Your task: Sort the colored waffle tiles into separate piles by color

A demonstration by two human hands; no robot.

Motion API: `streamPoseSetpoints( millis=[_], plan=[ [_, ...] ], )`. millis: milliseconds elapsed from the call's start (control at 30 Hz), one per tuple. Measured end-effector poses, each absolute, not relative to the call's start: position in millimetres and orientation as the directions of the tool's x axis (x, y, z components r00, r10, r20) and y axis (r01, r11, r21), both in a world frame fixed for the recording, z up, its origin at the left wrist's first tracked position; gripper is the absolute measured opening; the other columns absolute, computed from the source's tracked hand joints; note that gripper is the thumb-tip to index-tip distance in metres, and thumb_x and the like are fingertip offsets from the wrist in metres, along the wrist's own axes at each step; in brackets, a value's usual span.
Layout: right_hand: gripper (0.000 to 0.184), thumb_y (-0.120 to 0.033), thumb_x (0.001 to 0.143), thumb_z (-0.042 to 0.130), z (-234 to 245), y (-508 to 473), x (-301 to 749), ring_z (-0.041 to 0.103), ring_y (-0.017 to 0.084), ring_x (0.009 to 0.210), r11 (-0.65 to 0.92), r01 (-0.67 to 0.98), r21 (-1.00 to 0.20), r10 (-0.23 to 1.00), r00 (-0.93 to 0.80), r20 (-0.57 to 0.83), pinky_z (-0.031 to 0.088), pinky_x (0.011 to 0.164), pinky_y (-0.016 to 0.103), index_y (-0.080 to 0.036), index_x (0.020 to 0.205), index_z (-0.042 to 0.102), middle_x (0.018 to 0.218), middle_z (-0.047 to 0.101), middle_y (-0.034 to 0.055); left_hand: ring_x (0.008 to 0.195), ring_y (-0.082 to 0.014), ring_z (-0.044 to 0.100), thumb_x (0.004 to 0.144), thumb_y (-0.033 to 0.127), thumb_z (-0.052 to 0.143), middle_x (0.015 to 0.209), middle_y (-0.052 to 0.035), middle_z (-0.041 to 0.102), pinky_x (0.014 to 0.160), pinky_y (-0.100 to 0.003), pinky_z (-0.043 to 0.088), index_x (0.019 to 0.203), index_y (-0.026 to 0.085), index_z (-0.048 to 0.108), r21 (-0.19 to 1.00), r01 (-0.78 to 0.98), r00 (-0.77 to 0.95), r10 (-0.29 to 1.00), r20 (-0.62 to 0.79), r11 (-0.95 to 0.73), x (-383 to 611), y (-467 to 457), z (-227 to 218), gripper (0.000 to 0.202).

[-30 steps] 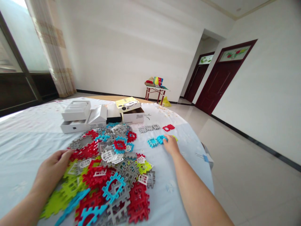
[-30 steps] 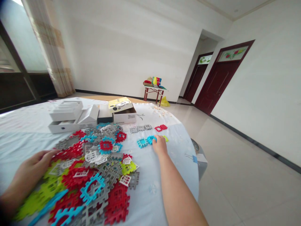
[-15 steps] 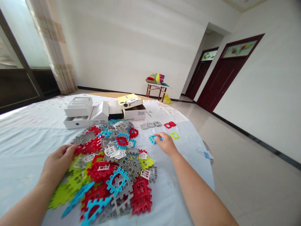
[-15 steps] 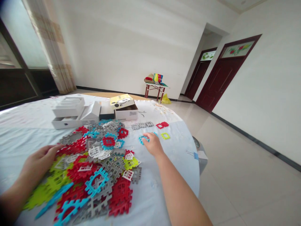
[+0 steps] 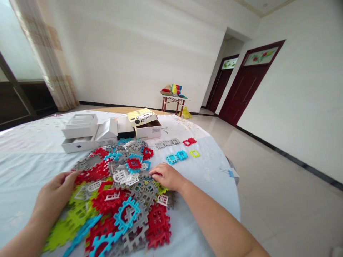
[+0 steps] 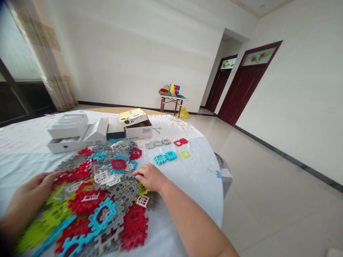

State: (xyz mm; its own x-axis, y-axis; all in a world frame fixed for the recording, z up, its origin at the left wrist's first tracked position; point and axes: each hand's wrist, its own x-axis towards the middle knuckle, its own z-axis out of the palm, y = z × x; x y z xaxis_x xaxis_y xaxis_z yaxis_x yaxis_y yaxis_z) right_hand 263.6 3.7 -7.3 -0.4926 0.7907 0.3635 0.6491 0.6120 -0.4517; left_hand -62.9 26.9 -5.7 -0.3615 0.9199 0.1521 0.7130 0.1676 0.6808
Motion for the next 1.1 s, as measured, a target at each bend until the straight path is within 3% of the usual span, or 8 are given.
streamPoseSetpoints(
  millis=[133, 333, 600, 733, 800, 867, 1000, 1100],
  plan=[
    [0.017, -0.025, 0.081, 0.052, -9, 4, 264, 0.055, 0.013, 0.091, 0.612, 0.67, -0.42, 0.789, -0.487, 0.374, 0.038, 0.085, 0.025, -0.017, 0.091, 0.063, 0.094, 0.065, 0.0044, 0.068, -0.0194, 0.056, 0.073, 0.046, 0.038, 0.069, -0.0032, 0.062, 0.052, -0.024, 0.039, 0.093, 0.016, 0.061, 0.698, 0.677, -0.377, 0.924, 0.059, 0.232, -64, 28, -5, 0.043],
    [0.022, -0.024, 0.087, 0.042, -6, 6, 271, 0.055, 0.012, 0.087, 0.554, 0.716, -0.425, 0.823, -0.392, 0.412, 0.039, 0.081, 0.024, -0.018, 0.088, 0.062, 0.087, 0.064, 0.0036, 0.07, -0.0191, 0.056, 0.073, 0.044, 0.039, 0.072, -0.0035, 0.062, 0.057, -0.025, 0.04, 0.094, 0.017, 0.061, 0.691, 0.68, -0.38, 0.924, 0.045, 0.246, -67, 32, -4, 0.041],
    [0.023, -0.03, 0.085, 0.043, 1, 15, 287, 0.057, 0.011, 0.074, 0.402, 0.684, -0.609, 0.884, -0.116, 0.453, 0.042, 0.071, 0.022, -0.018, 0.084, 0.063, 0.076, 0.064, 0.0017, 0.073, -0.0185, 0.056, 0.074, 0.044, 0.039, 0.075, -0.0028, 0.062, 0.062, -0.025, 0.039, 0.092, 0.018, 0.061, 0.709, 0.664, -0.37, 0.928, 0.036, 0.237, -67, 34, -4, 0.039],
    [0.027, -0.033, 0.081, 0.047, 1, 43, 304, 0.061, 0.014, 0.075, 0.299, 0.57, -0.765, 0.906, 0.083, 0.415, 0.047, 0.068, 0.024, -0.016, 0.095, 0.062, 0.083, 0.067, 0.0041, 0.071, -0.0179, 0.055, 0.073, 0.046, 0.039, 0.073, -0.0018, 0.061, 0.062, -0.024, 0.039, 0.092, 0.019, 0.06, 0.716, 0.66, -0.367, 0.929, 0.043, 0.228, -70, 37, -9, 0.039],
    [0.028, -0.03, 0.078, 0.049, 4, 62, 313, 0.062, 0.015, 0.075, 0.241, 0.571, -0.785, 0.917, 0.131, 0.378, 0.048, 0.069, 0.026, -0.016, 0.1, 0.061, 0.086, 0.067, 0.0043, 0.074, -0.0179, 0.056, 0.073, 0.047, 0.039, 0.076, -0.002, 0.062, 0.064, -0.024, 0.039, 0.091, 0.019, 0.06, 0.719, 0.666, -0.355, 0.933, 0.067, 0.202, -73, 40, -13, 0.039],
    [0.027, -0.025, 0.077, 0.05, 7, 81, 320, 0.061, 0.015, 0.08, 0.201, 0.663, -0.722, 0.905, 0.157, 0.396, 0.046, 0.075, 0.027, -0.016, 0.099, 0.063, 0.089, 0.067, 0.0047, 0.077, -0.0179, 0.056, 0.073, 0.046, 0.04, 0.08, -0.0025, 0.063, 0.067, -0.024, 0.039, 0.09, 0.019, 0.06, 0.721, 0.668, -0.346, 0.934, 0.084, 0.183, -76, 42, -17, 0.038],
    [0.024, -0.016, 0.078, 0.047, 12, 110, 323, 0.057, 0.015, 0.093, 0.136, 0.883, -0.45, 0.867, 0.114, 0.485, 0.04, 0.086, 0.025, -0.017, 0.093, 0.066, 0.097, 0.065, 0.006, 0.077, -0.0185, 0.056, 0.073, 0.046, 0.04, 0.079, -0.003, 0.063, 0.067, -0.025, 0.039, 0.088, 0.018, 0.06, 0.717, 0.674, -0.346, 0.933, 0.098, 0.175, -78, 44, -21, 0.037],
    [0.025, -0.013, 0.079, 0.045, 10, 125, 321, 0.055, 0.015, 0.094, 0.093, 0.959, -0.269, 0.889, 0.042, 0.457, 0.038, 0.086, 0.023, -0.017, 0.09, 0.066, 0.097, 0.064, 0.0067, 0.076, -0.0183, 0.056, 0.073, 0.047, 0.039, 0.075, -0.0022, 0.063, 0.066, -0.024, 0.039, 0.086, 0.019, 0.059, 0.721, 0.674, -0.343, 0.933, 0.109, 0.163, -78, 43, -22, 0.037]
  ],
)
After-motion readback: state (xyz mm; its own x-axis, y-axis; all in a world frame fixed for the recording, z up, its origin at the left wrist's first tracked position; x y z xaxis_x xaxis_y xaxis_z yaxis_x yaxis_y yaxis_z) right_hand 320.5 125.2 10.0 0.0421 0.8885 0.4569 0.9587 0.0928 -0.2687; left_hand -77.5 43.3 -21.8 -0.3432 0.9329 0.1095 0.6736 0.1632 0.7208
